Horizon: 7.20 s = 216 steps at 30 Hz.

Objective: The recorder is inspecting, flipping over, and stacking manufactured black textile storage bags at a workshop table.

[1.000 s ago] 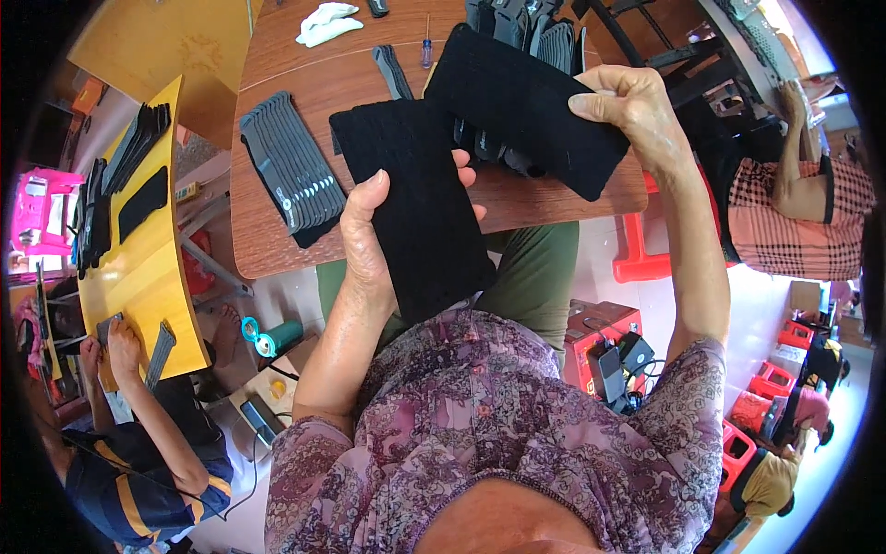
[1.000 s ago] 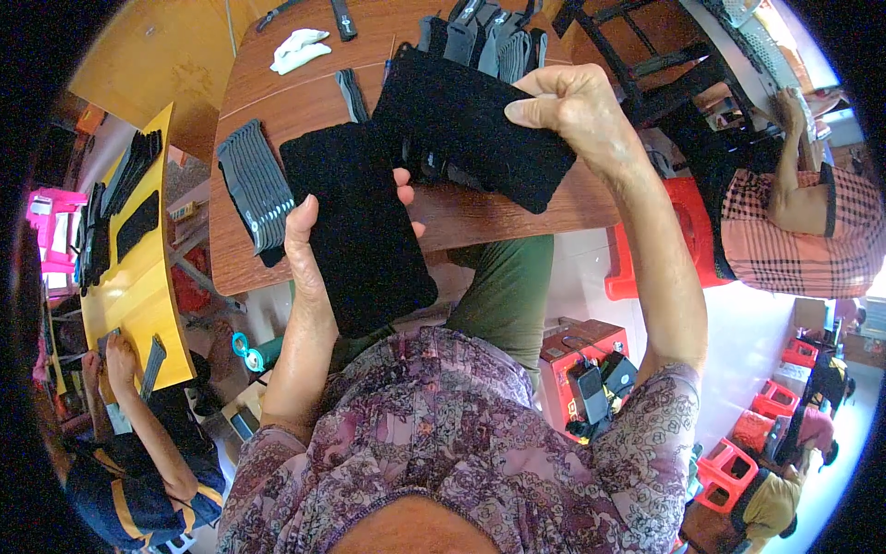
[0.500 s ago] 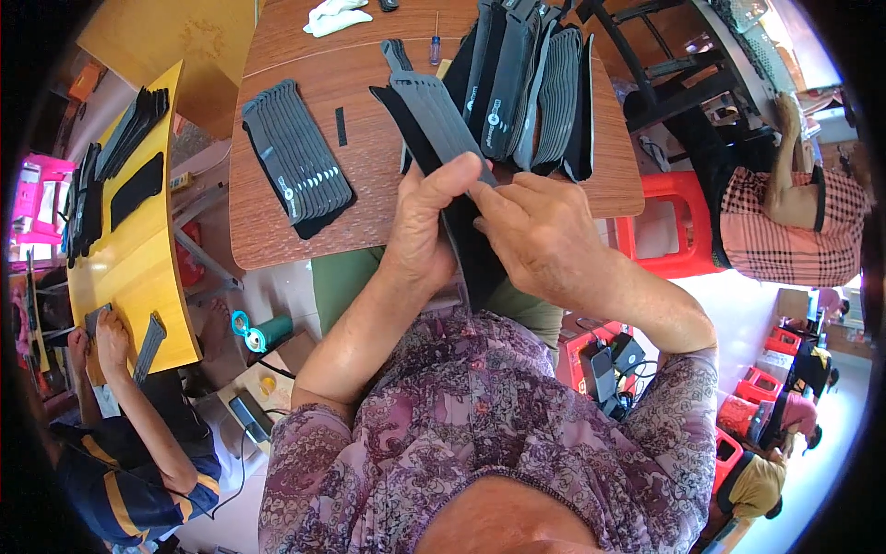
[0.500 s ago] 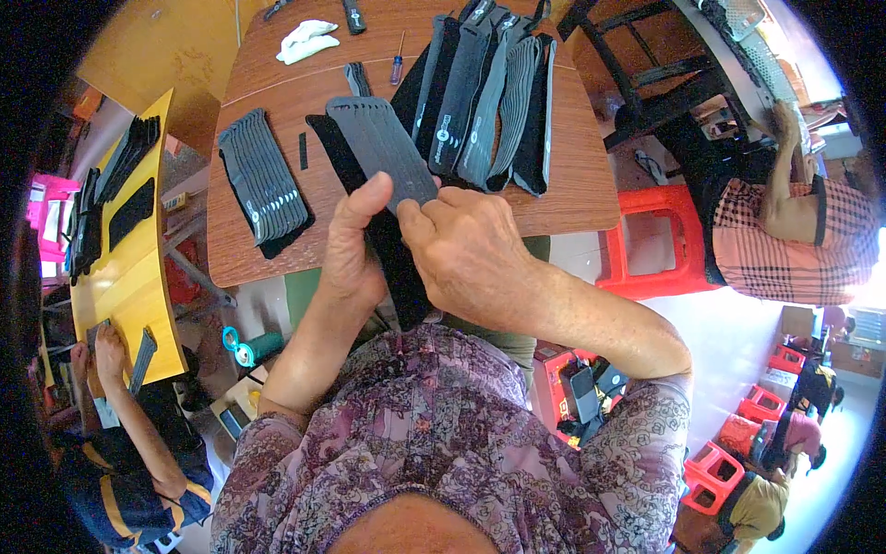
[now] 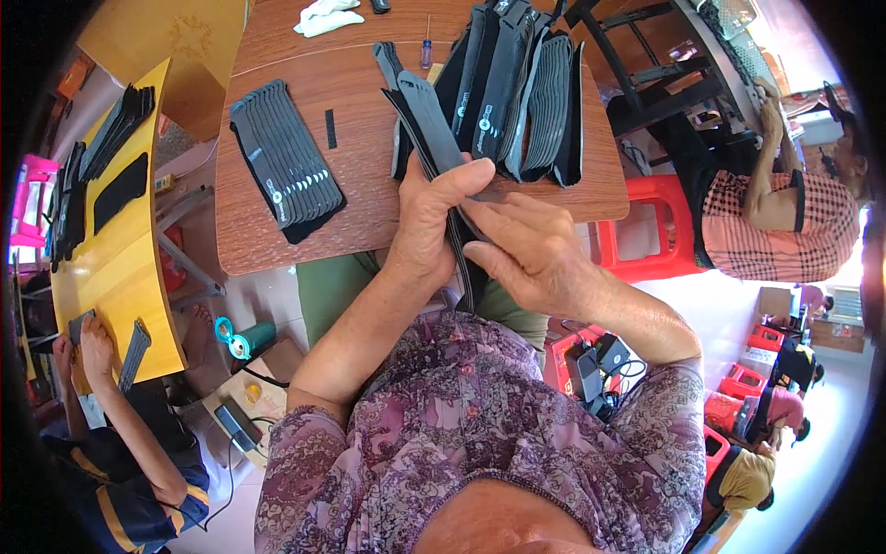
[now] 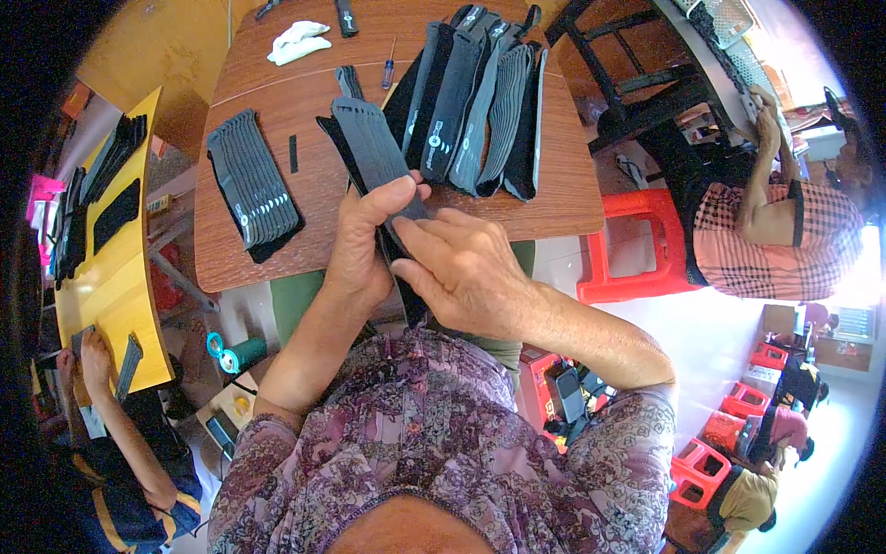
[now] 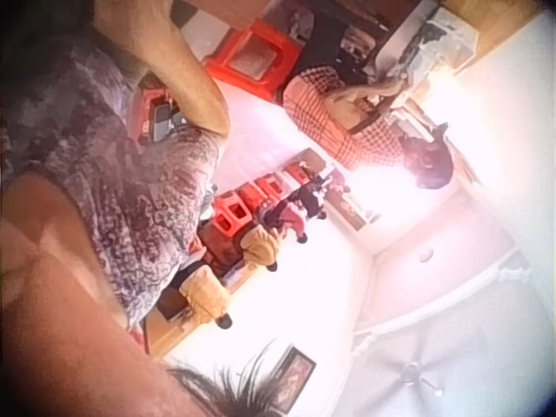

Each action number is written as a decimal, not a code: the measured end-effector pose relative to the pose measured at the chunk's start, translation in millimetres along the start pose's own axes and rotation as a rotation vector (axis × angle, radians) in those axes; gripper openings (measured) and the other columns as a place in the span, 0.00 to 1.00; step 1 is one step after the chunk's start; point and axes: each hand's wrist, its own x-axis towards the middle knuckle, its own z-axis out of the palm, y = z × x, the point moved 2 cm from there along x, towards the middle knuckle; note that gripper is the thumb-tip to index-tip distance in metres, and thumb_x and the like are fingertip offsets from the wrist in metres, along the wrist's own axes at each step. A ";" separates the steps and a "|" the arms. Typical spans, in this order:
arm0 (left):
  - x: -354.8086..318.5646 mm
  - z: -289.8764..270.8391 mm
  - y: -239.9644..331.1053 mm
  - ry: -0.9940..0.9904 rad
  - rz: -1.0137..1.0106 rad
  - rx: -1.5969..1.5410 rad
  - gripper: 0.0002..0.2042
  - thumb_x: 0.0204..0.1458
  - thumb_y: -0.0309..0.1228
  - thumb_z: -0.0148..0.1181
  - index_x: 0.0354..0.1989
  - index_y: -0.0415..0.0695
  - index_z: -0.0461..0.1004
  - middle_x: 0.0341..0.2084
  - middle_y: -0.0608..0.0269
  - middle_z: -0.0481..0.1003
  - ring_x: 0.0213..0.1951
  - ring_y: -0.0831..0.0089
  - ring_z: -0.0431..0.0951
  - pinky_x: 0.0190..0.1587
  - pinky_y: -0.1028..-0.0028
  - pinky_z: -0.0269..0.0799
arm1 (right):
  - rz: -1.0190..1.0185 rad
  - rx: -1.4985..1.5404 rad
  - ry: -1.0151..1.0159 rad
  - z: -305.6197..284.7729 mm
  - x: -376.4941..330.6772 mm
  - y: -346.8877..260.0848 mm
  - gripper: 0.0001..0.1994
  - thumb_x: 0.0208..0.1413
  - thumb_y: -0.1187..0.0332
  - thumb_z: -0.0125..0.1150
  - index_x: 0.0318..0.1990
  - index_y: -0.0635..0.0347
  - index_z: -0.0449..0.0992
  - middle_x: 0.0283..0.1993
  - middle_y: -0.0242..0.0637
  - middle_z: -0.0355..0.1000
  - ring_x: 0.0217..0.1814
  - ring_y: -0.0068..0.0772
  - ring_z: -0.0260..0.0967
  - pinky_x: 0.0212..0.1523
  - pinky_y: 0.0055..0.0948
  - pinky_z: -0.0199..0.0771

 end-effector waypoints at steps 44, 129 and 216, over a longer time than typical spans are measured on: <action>2.6 -5.4 0.2 -0.164 0.061 0.071 0.22 0.51 0.37 0.62 0.51 0.41 0.66 0.38 0.67 0.71 0.42 0.77 0.71 0.46 0.77 0.67 | 0.773 0.572 -0.196 -6.6 54.4 49.6 0.13 0.54 0.65 0.59 0.41 0.67 0.76 0.30 0.33 0.74 0.24 0.17 0.68 0.25 0.16 0.68; 27.3 -21.4 36.3 -0.240 -0.172 0.523 0.11 0.47 0.28 0.56 0.27 0.29 0.72 0.22 0.48 0.75 0.20 0.63 0.79 0.13 0.76 0.72 | 0.403 0.132 -0.084 20.2 38.4 63.8 0.17 0.51 0.63 0.57 0.19 0.70 0.71 0.16 0.50 0.65 0.19 0.46 0.70 0.20 0.36 0.67; 19.7 -12.1 21.2 -0.137 -0.184 0.669 0.20 0.49 0.41 0.61 0.25 0.31 0.73 0.19 0.53 0.75 0.18 0.69 0.78 0.13 0.79 0.69 | 0.374 0.207 -0.076 15.1 8.4 61.4 0.08 0.42 0.73 0.56 0.20 0.72 0.69 0.21 0.48 0.65 0.24 0.47 0.66 0.25 0.40 0.65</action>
